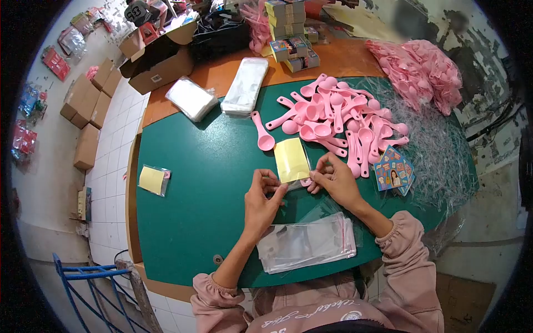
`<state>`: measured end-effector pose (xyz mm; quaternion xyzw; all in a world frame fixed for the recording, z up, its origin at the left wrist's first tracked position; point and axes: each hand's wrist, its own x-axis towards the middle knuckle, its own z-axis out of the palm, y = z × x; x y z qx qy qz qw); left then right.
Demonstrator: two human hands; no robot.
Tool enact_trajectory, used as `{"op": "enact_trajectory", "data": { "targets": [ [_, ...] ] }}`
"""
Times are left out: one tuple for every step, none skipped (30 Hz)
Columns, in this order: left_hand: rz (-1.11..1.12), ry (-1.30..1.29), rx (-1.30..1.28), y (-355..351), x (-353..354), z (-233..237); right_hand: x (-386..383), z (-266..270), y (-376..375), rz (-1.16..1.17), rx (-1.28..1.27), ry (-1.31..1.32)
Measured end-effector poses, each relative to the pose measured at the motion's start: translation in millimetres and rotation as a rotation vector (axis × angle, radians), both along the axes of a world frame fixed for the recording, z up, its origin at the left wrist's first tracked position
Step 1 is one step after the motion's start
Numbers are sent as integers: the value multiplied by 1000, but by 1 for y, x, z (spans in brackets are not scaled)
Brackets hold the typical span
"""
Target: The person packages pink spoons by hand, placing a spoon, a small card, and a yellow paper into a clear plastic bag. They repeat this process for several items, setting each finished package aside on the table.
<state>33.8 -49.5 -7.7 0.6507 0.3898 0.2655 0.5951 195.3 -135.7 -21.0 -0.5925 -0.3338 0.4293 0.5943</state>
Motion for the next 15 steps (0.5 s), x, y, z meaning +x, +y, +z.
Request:
{"op": "enact_trajectory", "data": {
  "targets": [
    [-2,1,-2,0,0,-1,0,0,0,-2,-2,1],
    [-42,3,-18,2,-1,-4,0,0,0,2,-2,-15],
    [-81,4,-35,2,-1,-6,0,0,0,7,-1,-33],
    [-82,5,-36,3,-1,-7,-1,1,0,6,-3,-32],
    [-105,-5,-18,3,-1,-9,-1,2,0,14,-10,-26],
    [-129,-13,1,4,-2,-9,-2,4,0,23,-17,-19],
    [-129,-10,-2,4,-2,-7,-4,5,0,22,-19,-16],
    [-150,32,22,3,-3,-3,-5,7,-1,22,-42,-24],
    [-170,71,49,3,-5,0,-6,9,-1,21,-63,-35],
    [-168,71,47,3,-8,1,-5,12,-2,23,-65,-35],
    [-161,14,100,4,-12,2,-3,17,1,-19,23,-478],
    [-154,-45,159,9,-16,5,1,21,6,-68,119,-920],
    [-129,-39,291,17,-24,9,8,25,13,-64,124,-923],
    [-107,-31,420,27,-36,16,19,30,24,-121,209,-1173],
    [-28,41,354,33,-50,33,29,34,34,-182,293,-1420]
  ]
}}
